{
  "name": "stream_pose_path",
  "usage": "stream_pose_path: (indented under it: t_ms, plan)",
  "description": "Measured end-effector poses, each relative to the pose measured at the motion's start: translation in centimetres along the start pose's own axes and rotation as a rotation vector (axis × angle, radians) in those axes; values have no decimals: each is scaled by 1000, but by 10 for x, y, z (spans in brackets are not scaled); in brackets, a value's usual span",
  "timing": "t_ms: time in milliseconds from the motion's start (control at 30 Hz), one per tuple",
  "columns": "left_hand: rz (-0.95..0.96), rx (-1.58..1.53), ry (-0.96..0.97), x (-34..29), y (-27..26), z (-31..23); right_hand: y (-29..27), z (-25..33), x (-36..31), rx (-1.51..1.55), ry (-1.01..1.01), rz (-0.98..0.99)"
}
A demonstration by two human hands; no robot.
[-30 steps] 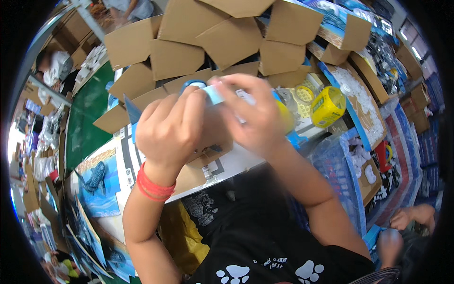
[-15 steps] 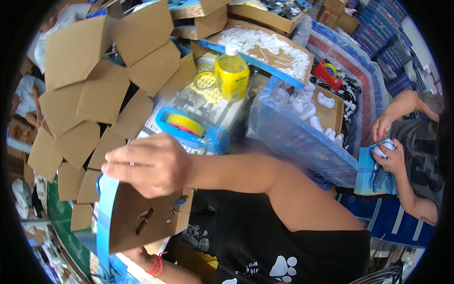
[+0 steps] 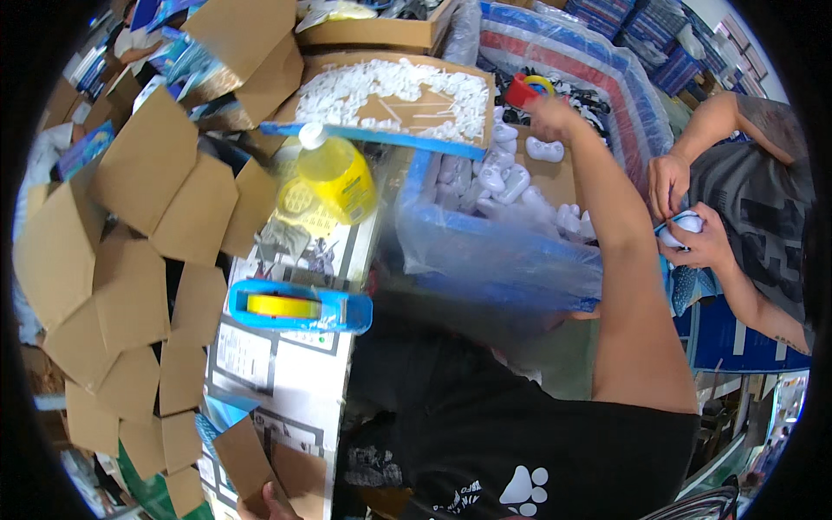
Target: The person assembles small cardboard boxes at a workstation. They fold the cardboard, insert a blue printed insert, place a white toy whale inside, and seal the box with tape. The process is repeated for multiple units.
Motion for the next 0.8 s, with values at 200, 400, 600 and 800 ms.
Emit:
stream_pose_path:
  t_ms: [200,400,600,800]
  plan:
    - [217,142,-188,-8,58,14,144,-116,6,-860,62,643]
    - [111,78,-52,-8,62,5,173,-120,-29,-1051,36,713]
    - [49,154,5,-13,56,4,171,-108,-38,-1315,-49,732]
    - [65,105,0,-11,61,12,81,-110,-25,-1259,49,693]
Point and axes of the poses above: each hand's wrist, its own x-axis towards the middle knuckle, its own y-axis out of the palm, z = x × y, the point moved 8 cm from there along x, towards the middle knuckle, and after that the axes turned 4 degrees about -x, right-handed, at the moved point
